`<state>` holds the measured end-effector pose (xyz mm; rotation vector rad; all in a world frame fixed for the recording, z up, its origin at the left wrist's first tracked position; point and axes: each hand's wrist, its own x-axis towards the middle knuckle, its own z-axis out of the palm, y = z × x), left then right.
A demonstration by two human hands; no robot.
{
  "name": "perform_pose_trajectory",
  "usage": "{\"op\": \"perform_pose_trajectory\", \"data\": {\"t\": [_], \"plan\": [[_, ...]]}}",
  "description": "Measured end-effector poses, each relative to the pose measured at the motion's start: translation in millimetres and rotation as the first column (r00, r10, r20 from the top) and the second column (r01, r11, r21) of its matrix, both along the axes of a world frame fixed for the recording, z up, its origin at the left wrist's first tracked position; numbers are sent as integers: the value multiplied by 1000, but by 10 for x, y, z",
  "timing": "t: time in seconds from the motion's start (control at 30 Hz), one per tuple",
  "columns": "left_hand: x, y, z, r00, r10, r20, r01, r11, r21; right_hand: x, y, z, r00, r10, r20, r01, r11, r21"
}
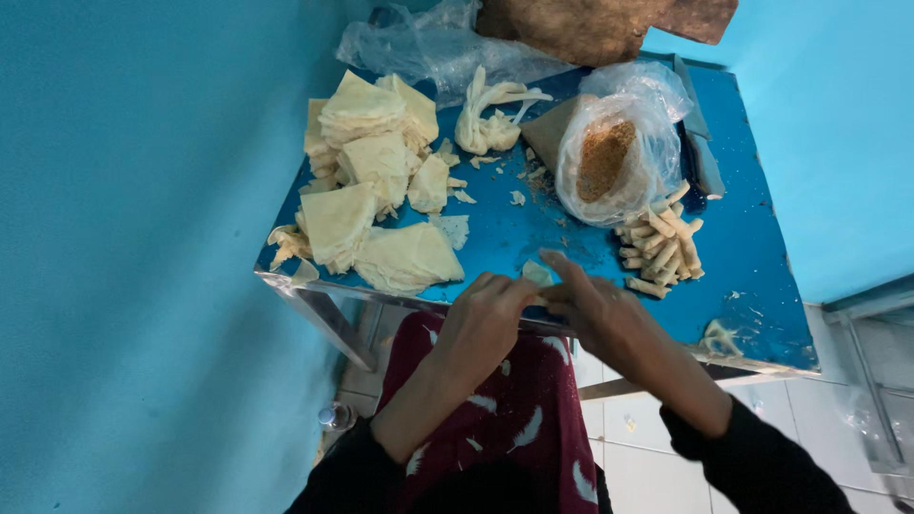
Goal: The person takes thin triangular pastry sheets from a pile on a blue table, places a pinch of brown filling from a plastic bag onto a sheet, and rolls the sheet by hand into a tight cylinder, adding finished rolled sticks to a growing pile on the table.
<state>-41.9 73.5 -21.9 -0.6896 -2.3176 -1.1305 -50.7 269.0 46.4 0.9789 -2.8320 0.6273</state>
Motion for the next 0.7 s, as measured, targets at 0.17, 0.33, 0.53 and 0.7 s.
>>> {"op": "perform_pose_trajectory", "data": {"t": [0.17,0.33,0.53,0.7], "plan": [[-175,-6,91,999,44,20,-42,995,-89,-333,-83,84,947,17,320,35,987,-156],[-3,84,-46,984,76,-163,-108,975,-195,-138,-3,-74,995,-41,92,53,990,-129],[-66,57,-92,990,48,-129,-77,971,-227,-53,34,-183,998,19,-64,-28,989,-143],[-436,-55,237,966,-17,257,59,985,-160,-385,-49,94,920,-69,386,121,986,-112]]}}
